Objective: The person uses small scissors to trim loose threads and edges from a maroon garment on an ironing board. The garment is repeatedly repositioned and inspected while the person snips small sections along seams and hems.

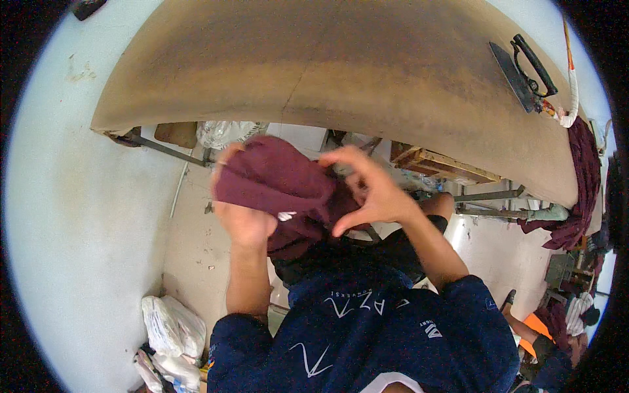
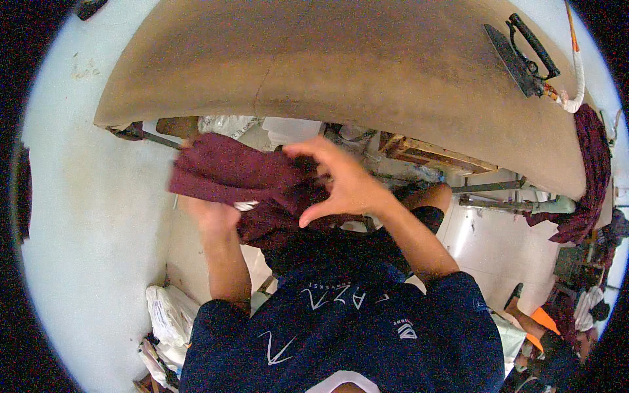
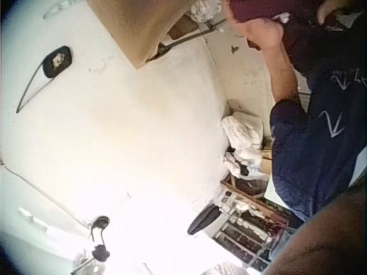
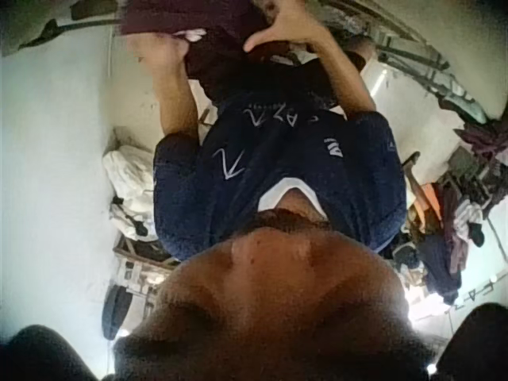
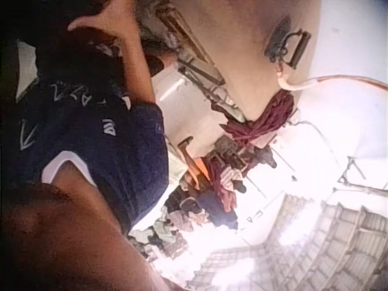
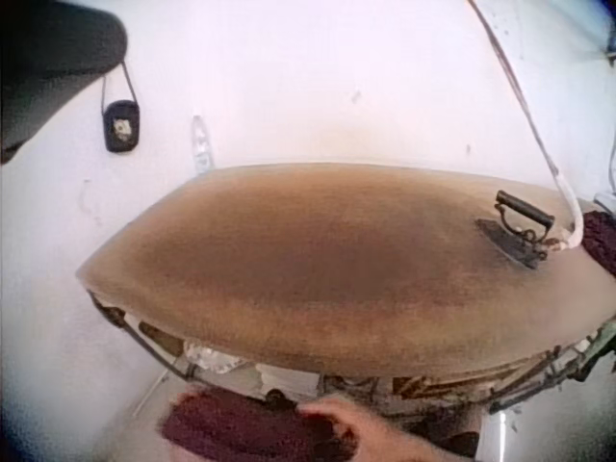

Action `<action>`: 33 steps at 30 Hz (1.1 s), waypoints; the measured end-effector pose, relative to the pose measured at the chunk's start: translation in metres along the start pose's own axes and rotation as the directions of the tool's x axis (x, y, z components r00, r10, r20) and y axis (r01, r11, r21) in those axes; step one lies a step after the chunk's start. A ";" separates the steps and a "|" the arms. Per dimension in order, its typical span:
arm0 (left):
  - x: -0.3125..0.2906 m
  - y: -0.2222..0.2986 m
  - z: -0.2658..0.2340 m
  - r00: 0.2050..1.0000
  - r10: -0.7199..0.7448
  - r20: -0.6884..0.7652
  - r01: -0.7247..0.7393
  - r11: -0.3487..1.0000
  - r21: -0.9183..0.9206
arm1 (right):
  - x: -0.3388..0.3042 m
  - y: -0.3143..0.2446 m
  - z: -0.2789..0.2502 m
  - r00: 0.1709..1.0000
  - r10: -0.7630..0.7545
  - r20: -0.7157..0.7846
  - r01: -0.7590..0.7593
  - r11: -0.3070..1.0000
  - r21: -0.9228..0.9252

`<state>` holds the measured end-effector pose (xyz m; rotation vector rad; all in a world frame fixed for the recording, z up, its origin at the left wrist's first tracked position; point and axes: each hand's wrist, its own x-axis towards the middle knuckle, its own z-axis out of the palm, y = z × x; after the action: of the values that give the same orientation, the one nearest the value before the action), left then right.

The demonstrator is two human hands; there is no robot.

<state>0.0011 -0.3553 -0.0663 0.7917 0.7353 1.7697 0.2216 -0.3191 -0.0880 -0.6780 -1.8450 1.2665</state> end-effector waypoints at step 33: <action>-0.102 -0.030 -0.115 0.623 -0.641 0.450 0.675 0.730 0.106 | -0.016 -0.026 0.109 0.985 -0.026 0.171 -0.045 0.915 0.401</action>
<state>-0.0468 -0.4564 -0.1760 0.7224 0.5306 0.8742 0.1392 -0.3969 -0.0899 -0.3590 -1.6355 1.6940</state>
